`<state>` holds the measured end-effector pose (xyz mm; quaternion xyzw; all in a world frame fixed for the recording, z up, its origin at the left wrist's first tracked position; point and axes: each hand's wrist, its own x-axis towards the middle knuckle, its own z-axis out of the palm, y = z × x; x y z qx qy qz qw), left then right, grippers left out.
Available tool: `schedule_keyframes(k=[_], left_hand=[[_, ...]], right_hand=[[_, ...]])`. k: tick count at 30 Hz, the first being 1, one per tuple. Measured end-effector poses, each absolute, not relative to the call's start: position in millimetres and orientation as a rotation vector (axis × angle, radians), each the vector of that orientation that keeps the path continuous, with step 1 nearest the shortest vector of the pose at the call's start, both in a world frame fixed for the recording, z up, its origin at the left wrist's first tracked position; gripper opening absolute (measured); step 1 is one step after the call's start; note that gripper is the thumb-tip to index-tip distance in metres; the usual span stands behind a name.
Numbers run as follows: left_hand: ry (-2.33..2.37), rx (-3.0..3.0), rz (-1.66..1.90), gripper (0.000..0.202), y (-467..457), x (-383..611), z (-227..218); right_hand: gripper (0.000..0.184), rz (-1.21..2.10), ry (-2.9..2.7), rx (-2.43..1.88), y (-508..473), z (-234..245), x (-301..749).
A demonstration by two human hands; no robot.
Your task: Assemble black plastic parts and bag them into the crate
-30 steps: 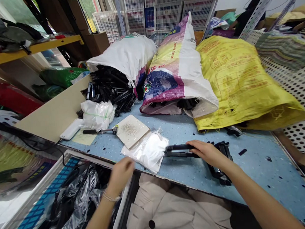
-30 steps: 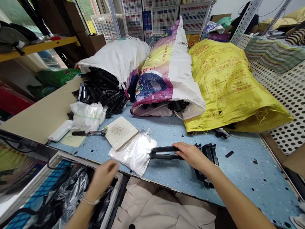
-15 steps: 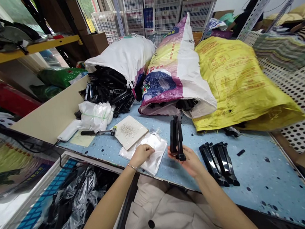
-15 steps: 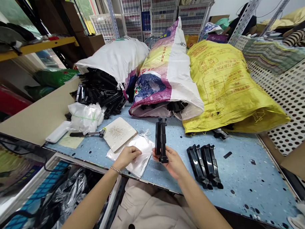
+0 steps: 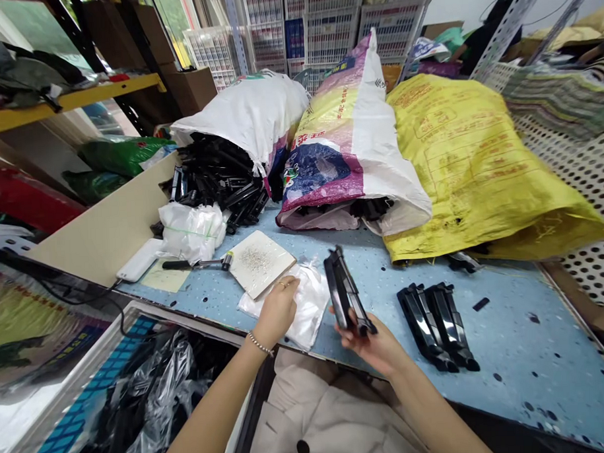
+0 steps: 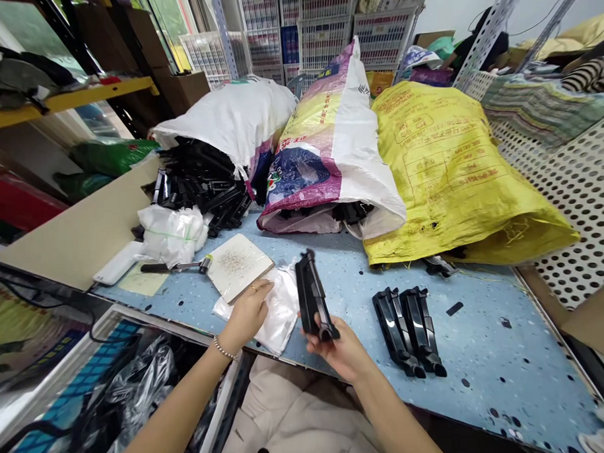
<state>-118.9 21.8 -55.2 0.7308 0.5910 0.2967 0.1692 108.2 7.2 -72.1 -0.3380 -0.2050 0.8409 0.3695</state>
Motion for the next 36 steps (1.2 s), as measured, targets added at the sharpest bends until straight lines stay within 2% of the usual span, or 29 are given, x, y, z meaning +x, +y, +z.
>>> schedule_keyframes(k=[4,7,14,21,28,32,36], left_hand=[[1.569,1.901,0.849,0.062,23,-122,-59],[1.484,1.849,0.833,0.072,15,-121,-54],[1.300,2.088,0.812,0.081,-21,-98,-31],[1.307,2.038,1.044,0.077,-21,-101,-26],[1.206,2.114,0.963,0.076,-37,-95,-16],[1.385,1.962,1.093,0.074,-36,-105,-20],[1.418,2.065,1.161,0.075,-37,-98,-26]], right_hand=[[0.034,2.616,-0.319,-0.675,-20,-86,132],[0.036,2.747,-0.059,-0.552,-20,-98,117],[0.027,2.646,0.034,-0.461,-3,-90,80],[0.035,2.447,-0.099,-0.403,-23,-80,79],[0.024,2.326,-0.637,-0.788,-16,-58,86],[0.032,2.339,-0.389,-0.600,-22,-51,93],[0.034,2.344,-0.167,-0.436,-29,-54,83]])
